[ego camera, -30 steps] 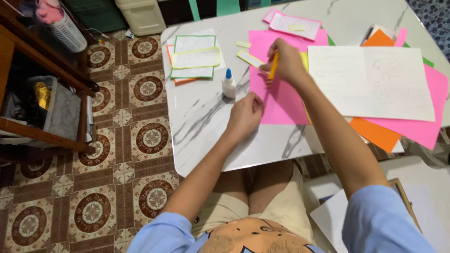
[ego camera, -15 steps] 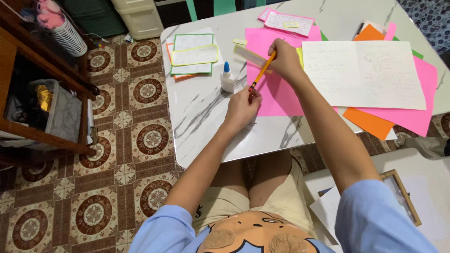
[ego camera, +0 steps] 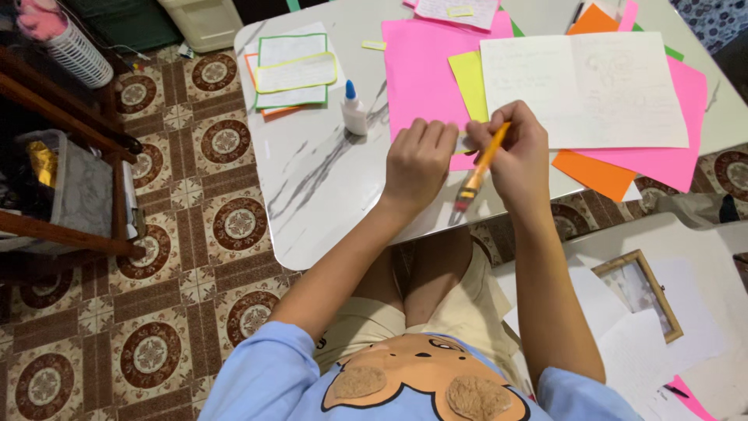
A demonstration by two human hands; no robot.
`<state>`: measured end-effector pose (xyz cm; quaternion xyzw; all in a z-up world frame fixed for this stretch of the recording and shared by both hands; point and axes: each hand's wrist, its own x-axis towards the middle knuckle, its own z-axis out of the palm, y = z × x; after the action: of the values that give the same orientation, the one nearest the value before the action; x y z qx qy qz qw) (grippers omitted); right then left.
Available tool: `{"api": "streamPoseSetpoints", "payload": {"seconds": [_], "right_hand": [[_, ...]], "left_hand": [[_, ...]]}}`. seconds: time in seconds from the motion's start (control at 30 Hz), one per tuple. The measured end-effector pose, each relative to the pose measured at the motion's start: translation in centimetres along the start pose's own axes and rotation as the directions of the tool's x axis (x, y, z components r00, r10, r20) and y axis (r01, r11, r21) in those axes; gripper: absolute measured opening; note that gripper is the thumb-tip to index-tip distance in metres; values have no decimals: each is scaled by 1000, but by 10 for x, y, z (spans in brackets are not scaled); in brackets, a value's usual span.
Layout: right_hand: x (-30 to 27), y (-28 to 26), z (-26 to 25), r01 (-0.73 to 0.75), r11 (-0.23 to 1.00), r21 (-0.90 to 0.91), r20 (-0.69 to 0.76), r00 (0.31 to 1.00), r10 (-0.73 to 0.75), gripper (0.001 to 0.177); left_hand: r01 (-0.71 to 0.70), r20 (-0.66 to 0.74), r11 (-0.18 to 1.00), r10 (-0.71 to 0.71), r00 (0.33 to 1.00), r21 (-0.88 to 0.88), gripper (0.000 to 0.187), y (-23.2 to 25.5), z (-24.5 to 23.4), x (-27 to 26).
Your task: The person cuts a white paper strip from a pink sheet using scissors, then places the cut piece on the table. They pick up a notebook, open it, and use a pencil to trace and cut small rectangular pieces from colored paper strips. The person arranges the cut pieces on the table.
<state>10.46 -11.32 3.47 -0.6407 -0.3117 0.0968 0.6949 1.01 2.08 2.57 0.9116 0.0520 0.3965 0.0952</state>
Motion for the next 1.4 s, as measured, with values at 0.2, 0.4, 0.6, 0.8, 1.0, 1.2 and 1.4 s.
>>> {"api": "streamPoseSetpoints", "payload": {"seconds": [0.2, 0.4, 0.6, 0.8, 1.0, 1.2, 1.4], "right_hand": [[-14, -5, -4, -58, 973, 222, -72, 994, 76, 21], [-19, 16, 11, -194, 933, 302, 35, 981, 192, 25], [-18, 28, 14, -235, 914, 332, 65, 972, 226, 33], [9, 29, -7, -85, 996, -36, -4, 996, 85, 30], [26, 32, -12, 47, 906, -420, 72, 997, -19, 24], [35, 31, -3, 75, 804, -590, 124, 992, -1, 19], [40, 27, 5, 340, 601, -724, 167, 930, -326, 30]], "left_hand": [[391, 68, 788, -410, 910, -477, 31, 2, 8, -1], [411, 370, -55, -556, 745, -910, 42, 4, 26, 4], [302, 426, -308, -535, 729, -902, 53, 2, 26, 2], [429, 348, -36, -646, 680, -903, 51, -21, 9, -11], [472, 143, 777, -457, 878, -417, 34, -45, -6, -52], [84, 215, 996, -79, 973, -15, 54, -50, -2, -67], [84, 317, 996, -87, 944, 25, 48, -42, -4, -70]]}}
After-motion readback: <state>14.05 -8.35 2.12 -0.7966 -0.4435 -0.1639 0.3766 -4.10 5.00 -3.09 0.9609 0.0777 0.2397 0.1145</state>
